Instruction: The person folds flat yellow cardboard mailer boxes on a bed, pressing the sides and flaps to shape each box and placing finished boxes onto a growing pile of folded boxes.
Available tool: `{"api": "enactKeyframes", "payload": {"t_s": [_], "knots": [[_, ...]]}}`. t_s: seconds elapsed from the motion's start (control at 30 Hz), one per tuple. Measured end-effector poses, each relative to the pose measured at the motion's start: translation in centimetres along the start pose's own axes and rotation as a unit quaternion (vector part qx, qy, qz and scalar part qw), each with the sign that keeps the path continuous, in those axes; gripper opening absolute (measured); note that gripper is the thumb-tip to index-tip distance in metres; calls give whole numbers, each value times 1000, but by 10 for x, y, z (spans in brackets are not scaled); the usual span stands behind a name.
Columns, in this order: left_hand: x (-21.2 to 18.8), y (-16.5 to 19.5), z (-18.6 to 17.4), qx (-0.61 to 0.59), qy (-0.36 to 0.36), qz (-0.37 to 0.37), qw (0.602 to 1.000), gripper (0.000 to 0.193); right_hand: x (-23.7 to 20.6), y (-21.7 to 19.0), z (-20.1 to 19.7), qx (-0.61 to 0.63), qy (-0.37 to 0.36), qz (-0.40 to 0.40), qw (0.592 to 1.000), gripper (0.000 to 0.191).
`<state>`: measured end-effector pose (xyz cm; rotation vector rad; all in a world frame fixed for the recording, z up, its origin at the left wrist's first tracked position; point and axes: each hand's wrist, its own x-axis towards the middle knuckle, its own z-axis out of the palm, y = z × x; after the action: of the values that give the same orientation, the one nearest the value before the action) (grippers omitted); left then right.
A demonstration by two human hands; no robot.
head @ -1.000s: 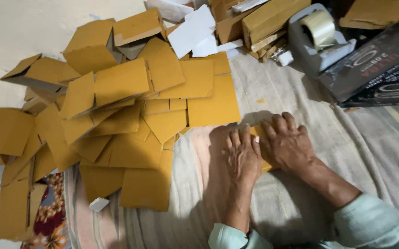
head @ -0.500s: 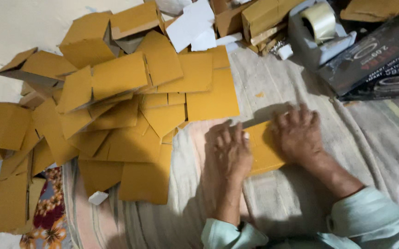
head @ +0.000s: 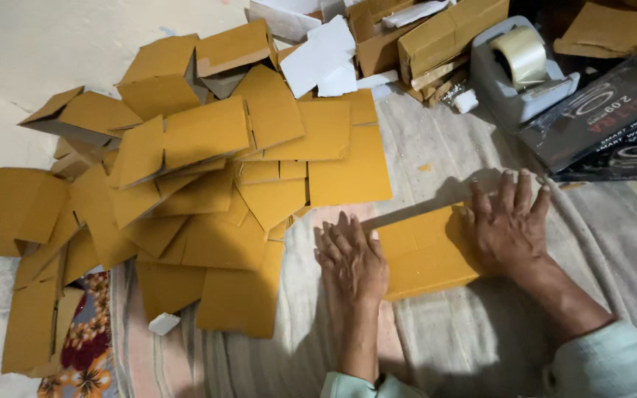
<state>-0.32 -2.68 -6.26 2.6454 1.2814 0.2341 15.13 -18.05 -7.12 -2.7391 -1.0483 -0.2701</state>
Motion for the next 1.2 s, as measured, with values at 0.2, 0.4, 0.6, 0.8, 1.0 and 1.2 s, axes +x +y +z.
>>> {"api": "enactKeyframes", "payload": {"t_s": [0.2, 0.4, 0.6, 0.8, 1.0, 1.2], "knots": [[-3, 30, 23, -11, 3, 35, 999, 67, -2, -41, 15, -85, -16, -138, 987, 69], [0, -1, 2, 61, 55, 16, 996, 66, -2, -10, 6, 51, 65, -42, 996, 67], [-3, 35, 12, -7, -16, 24, 1000, 70, -4, -40, 19, -134, -31, -140, 981, 70], [-3, -3, 10, 3, 61, -7, 998, 69, 1, -3, -9, 3, 14, -16, 1000, 67], [0, 28, 28, -7, 33, 72, 997, 46, 6, -50, -13, -33, -117, -190, 974, 53], [15, 6, 27, -204, -96, 53, 973, 40, 31, -9, -6, 39, -170, -127, 976, 41]]}}
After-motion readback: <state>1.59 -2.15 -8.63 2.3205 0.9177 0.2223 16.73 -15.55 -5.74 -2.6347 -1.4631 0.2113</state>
